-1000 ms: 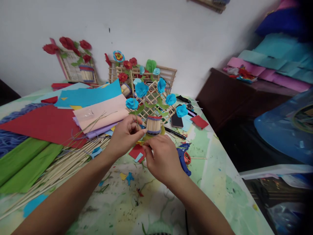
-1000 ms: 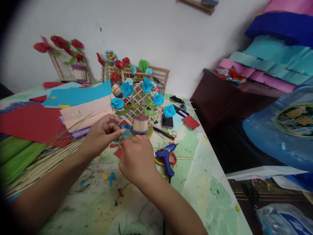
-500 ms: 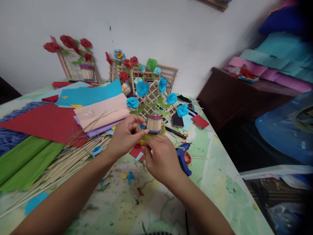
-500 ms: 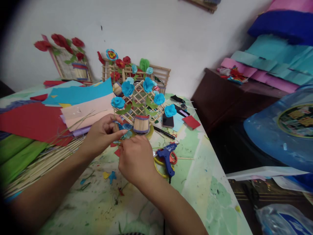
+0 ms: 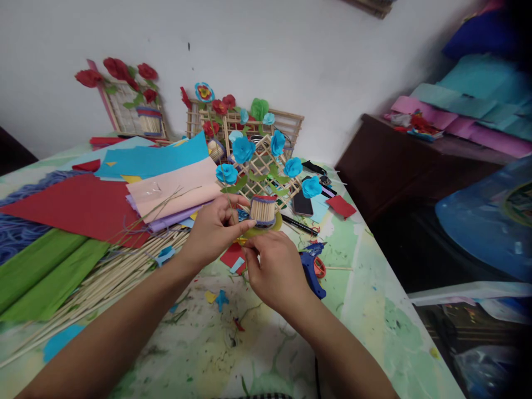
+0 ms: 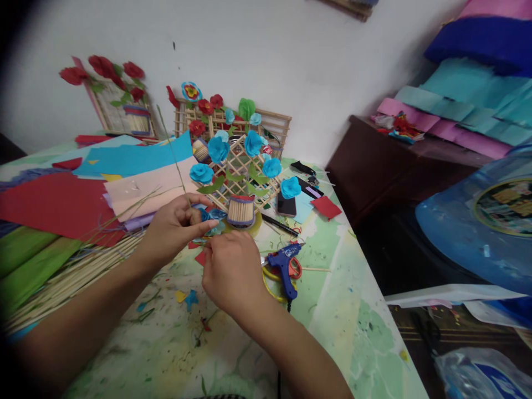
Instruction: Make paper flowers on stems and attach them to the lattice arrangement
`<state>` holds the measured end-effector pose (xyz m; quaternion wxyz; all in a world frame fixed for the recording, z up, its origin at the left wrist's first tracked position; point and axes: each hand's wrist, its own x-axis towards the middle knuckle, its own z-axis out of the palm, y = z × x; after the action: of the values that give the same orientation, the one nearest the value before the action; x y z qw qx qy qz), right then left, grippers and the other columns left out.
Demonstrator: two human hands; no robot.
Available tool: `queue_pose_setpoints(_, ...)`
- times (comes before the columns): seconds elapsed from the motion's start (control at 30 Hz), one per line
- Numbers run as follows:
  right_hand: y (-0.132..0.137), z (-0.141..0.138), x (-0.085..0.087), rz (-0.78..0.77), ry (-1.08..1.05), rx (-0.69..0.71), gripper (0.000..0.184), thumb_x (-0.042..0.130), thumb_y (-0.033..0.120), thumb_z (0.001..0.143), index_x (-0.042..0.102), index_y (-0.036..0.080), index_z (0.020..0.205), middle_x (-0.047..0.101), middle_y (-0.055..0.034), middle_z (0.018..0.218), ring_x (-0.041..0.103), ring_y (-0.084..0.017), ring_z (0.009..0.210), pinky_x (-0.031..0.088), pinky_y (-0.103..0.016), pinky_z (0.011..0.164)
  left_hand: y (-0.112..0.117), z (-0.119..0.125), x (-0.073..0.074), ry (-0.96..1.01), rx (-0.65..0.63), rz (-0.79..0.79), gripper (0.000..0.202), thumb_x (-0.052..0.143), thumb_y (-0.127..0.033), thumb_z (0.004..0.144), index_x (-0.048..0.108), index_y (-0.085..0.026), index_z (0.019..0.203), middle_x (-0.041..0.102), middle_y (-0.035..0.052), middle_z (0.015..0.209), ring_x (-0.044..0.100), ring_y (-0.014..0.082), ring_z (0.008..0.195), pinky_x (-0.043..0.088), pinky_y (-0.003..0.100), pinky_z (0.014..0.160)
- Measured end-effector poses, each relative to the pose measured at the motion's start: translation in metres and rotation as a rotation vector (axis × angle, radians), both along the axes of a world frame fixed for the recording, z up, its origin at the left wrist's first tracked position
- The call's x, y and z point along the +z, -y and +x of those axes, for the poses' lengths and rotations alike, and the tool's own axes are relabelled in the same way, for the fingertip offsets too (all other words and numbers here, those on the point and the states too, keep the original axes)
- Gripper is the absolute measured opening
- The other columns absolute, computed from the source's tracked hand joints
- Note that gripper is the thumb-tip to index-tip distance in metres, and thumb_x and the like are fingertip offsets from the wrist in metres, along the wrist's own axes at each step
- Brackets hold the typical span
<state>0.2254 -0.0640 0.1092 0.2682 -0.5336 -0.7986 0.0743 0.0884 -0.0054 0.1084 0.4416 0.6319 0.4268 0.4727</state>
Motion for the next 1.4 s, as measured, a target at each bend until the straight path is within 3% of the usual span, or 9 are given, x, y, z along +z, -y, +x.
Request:
queue_pose_setpoints(0.1, -0.001, 0.002, 0.001, -0.011, -0.022, -0.029, 0.015, 0.052, 0.016, 0.082, 0.063, 0.016, 0.073, 0.065, -0.0053, 0.071, 0.057, -0.020, 0.071, 0.037, -0.032, 0.066, -0.001, 0.000, -0.001, 0.040, -0.022, -0.039, 0.033, 0.073, -0.028, 0.070, 0.057, -0.018, 0.096, 0.038, -0.0122, 0.044, 0.034, 0.0054, 0.038, 0.026, 0.018, 0.041)
queue_pose_setpoints(0.2, -0.004, 0.007, 0.003, -0.022, -0.135, -0.059, 0.015, 0.051, 0.016, 0.081, 0.062, 0.017, 0.071, 0.064, -0.0030, 0.069, 0.056, -0.017, 0.068, 0.036, -0.029, 0.063, -0.004, -0.001, -0.001, 0.054, -0.087, -0.095, 0.027, 0.072, -0.032, 0.070, 0.059, -0.017, 0.089, 0.050, -0.0070, 0.054, 0.045, 0.0072, 0.046, 0.034, 0.018, 0.046)
queue_pose_setpoints(0.3, -0.007, 0.013, 0.005, -0.024, -0.239, -0.099, 0.015, 0.052, 0.016, 0.081, 0.062, 0.018, 0.071, 0.064, -0.0019, 0.068, 0.056, -0.015, 0.066, 0.037, -0.027, 0.061, -0.005, -0.002, 0.000, -0.037, -0.210, -0.114, 0.021, 0.068, -0.035, 0.072, 0.063, -0.015, 0.077, 0.059, -0.0003, 0.065, 0.052, 0.0104, 0.056, 0.040, 0.021, 0.051)
queue_pose_setpoints(0.4, -0.009, 0.015, 0.006, -0.033, -0.257, -0.119, 0.014, 0.053, 0.016, 0.081, 0.063, 0.018, 0.070, 0.064, -0.0016, 0.067, 0.056, -0.015, 0.065, 0.037, -0.026, 0.060, -0.005, -0.003, 0.002, -0.143, -0.265, -0.058, 0.023, 0.065, -0.037, 0.075, 0.066, -0.014, 0.070, 0.058, 0.0014, 0.064, 0.051, 0.0108, 0.055, 0.038, 0.021, 0.049)
queue_pose_setpoints(0.77, -0.011, 0.029, 0.008, 0.011, -0.268, -0.102, 0.016, 0.054, 0.019, 0.084, 0.070, 0.021, 0.084, 0.072, -0.0029, 0.082, 0.064, -0.018, 0.077, 0.043, -0.028, 0.069, -0.015, -0.015, -0.004, -0.225, -0.172, 0.009, 0.028, 0.059, -0.041, 0.079, 0.060, -0.015, 0.068, 0.052, -0.0009, 0.060, 0.046, 0.0115, 0.054, 0.036, 0.022, 0.050)
queue_pose_setpoints(1.0, -0.023, 0.053, 0.013, 0.014, -0.245, -0.278, 0.014, 0.056, 0.024, 0.082, 0.066, 0.019, 0.073, 0.068, -0.0022, 0.070, 0.059, -0.016, 0.063, 0.039, -0.028, 0.060, -0.016, -0.019, 0.000, -0.280, -0.153, -0.004, 0.030, 0.057, -0.043, 0.079, 0.060, -0.015, 0.069, 0.054, 0.0006, 0.062, 0.048, 0.0130, 0.056, 0.038, 0.024, 0.052)
queue_pose_setpoints(1.2, -0.035, 0.073, 0.012, 0.191, -0.204, -0.442, 0.011, 0.056, 0.026, 0.082, 0.062, 0.017, 0.077, 0.066, -0.0061, 0.077, 0.059, -0.023, 0.077, 0.042, -0.035, 0.072, -0.015, -0.019, 0.001, -0.285, -0.165, -0.027, 0.028, 0.057, -0.042, 0.078, 0.060, -0.016, 0.069, 0.054, 0.0012, 0.063, 0.049, 0.0137, 0.057, 0.038, 0.025, 0.053)
queue_pose_setpoints(1.3, -0.036, 0.070, 0.009, 0.289, -0.281, -0.377, 0.011, 0.058, 0.026, 0.081, 0.062, 0.018, 0.086, 0.065, -0.0079, 0.090, 0.057, -0.025, 0.092, 0.042, -0.041, 0.085, -0.014, -0.019, 0.000, -0.276, -0.183, -0.037, 0.029, 0.057, -0.043, 0.079, 0.060, -0.016, 0.070, 0.054, 0.0005, 0.064, 0.048, 0.0133, 0.058, 0.038, 0.025, 0.054)
queue_pose_setpoints(1.4, -0.028, 0.055, 0.010, 0.324, -0.476, -0.281, 0.011, 0.062, 0.028, 0.079, 0.062, 0.020, 0.087, 0.061, -0.0067, 0.098, 0.056, -0.022, 0.098, 0.042, -0.040, 0.089, -0.013, -0.020, 0.001, -0.239, -0.207, -0.053, 0.029, 0.058, -0.043, 0.080, 0.059, -0.016, 0.070, 0.053, -0.0002, 0.065, 0.048, 0.0124, 0.060, 0.037, 0.024, 0.055)
